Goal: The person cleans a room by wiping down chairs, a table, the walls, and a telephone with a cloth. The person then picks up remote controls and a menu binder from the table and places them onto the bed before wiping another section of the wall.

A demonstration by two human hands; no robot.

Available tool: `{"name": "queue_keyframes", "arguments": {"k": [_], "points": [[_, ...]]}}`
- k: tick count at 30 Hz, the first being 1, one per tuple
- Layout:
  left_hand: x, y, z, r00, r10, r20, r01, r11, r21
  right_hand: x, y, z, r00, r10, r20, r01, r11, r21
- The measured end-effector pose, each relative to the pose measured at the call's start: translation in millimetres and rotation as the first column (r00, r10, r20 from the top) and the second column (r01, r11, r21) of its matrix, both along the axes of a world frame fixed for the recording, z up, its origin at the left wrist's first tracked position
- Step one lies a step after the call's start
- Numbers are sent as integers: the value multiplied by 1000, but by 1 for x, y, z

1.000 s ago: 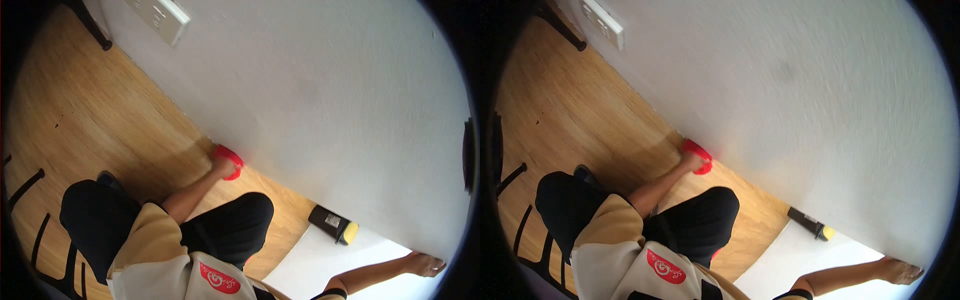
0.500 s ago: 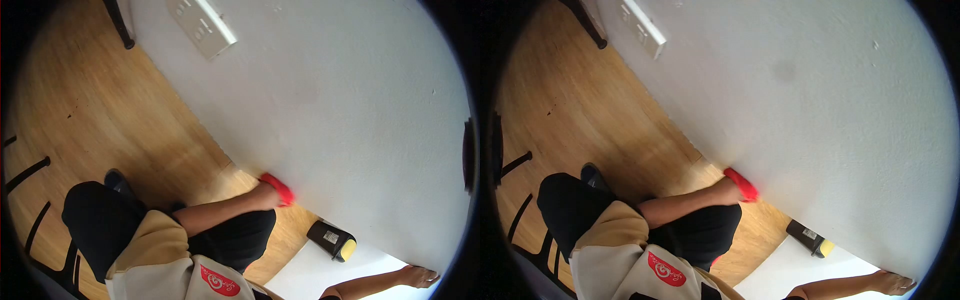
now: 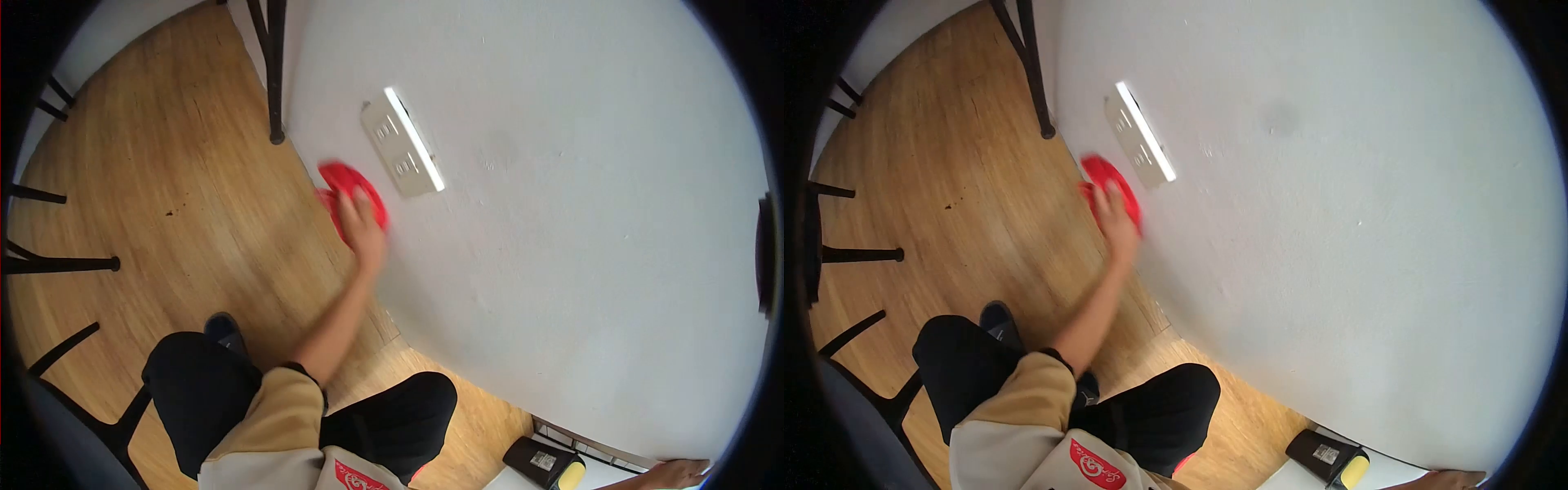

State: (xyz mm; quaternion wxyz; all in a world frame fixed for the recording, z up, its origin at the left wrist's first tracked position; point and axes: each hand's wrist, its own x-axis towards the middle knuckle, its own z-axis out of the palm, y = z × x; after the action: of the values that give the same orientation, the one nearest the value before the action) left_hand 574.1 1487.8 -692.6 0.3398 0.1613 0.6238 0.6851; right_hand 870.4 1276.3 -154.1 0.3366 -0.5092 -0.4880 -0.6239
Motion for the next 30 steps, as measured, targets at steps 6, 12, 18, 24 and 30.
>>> {"name": "queue_keyframes", "arguments": {"k": [6,12,18,24,30], "points": [[93,-109,146,875,-57,-480,322,810,491,-10,5,-10,998,-50,-38,50,999,8],[-63,18,195,721,124,-682,-40,990,138,-10,-1,-11,996,-17,-84,21,998,52],[-69,27,189,706,19,-708,-62,997,-36,2,5,-8,998,-19,-60,22,998,59],[-20,-9,184,749,-3,-662,-23,999,-30,-12,12,-11,979,168,-111,-162,985,64],[-89,55,181,767,194,-611,-160,981,111,-45,10,-27,957,-48,-288,50,999,0]]}}
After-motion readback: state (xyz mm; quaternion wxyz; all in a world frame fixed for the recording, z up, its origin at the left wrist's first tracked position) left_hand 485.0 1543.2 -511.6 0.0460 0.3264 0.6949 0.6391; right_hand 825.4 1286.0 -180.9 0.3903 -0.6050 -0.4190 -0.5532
